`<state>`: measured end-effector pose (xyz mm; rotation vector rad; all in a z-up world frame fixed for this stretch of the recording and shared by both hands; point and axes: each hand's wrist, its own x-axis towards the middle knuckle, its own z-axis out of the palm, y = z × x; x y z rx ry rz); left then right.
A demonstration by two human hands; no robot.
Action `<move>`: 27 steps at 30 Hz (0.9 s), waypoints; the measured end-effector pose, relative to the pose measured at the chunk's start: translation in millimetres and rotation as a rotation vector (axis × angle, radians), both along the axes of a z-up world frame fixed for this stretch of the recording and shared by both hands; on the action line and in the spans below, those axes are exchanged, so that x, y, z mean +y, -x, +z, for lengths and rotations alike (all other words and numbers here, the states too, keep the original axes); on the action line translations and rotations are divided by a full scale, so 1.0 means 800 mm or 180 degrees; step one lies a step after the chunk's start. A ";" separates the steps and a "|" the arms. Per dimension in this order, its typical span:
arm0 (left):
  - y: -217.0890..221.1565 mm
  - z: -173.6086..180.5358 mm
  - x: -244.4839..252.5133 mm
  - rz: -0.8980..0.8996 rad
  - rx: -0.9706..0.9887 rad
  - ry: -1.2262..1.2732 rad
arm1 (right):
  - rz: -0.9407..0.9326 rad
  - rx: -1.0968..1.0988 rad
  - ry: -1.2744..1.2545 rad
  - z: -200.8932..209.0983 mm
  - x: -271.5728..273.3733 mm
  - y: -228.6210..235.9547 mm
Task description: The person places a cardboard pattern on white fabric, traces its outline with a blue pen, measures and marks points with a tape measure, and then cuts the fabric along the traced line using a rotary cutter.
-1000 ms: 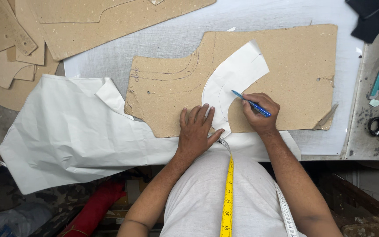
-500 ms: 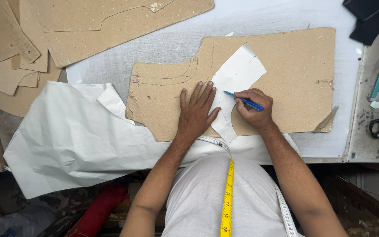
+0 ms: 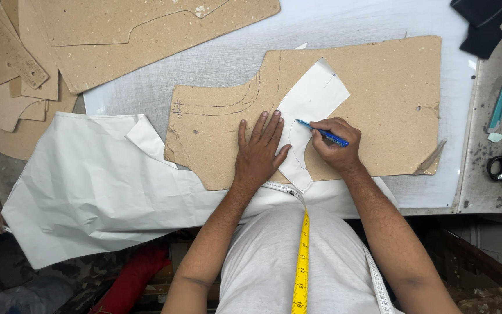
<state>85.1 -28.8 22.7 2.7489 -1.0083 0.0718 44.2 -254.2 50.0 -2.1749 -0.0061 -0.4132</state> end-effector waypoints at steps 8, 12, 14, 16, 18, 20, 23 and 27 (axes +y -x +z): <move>0.000 0.000 -0.001 0.0018 0.0038 -0.0005 | -0.0368 0.0003 -0.0043 0.000 0.002 -0.002; 0.000 -0.001 0.000 0.0007 0.0021 -0.0007 | -0.0584 -0.0039 -0.0016 0.003 0.006 -0.004; 0.001 -0.001 0.000 0.0007 0.0017 0.0009 | -0.0672 0.0021 -0.0141 0.004 0.007 -0.005; 0.001 -0.001 0.000 0.0005 0.0021 0.0024 | -0.0739 0.0171 -0.0346 0.003 0.008 -0.006; 0.000 -0.001 -0.001 0.0005 0.0024 0.0034 | -0.0782 0.0190 -0.0651 0.001 0.009 -0.008; 0.000 0.000 0.000 0.0005 0.0025 0.0039 | -0.0805 0.0160 -0.0827 -0.002 0.010 -0.010; 0.002 0.001 0.001 0.0022 -0.0019 0.0112 | -0.0860 0.0141 -0.1180 -0.007 0.009 -0.009; 0.001 0.003 0.000 0.0033 -0.0027 0.0134 | -0.0797 0.0187 -0.1405 0.001 -0.019 -0.013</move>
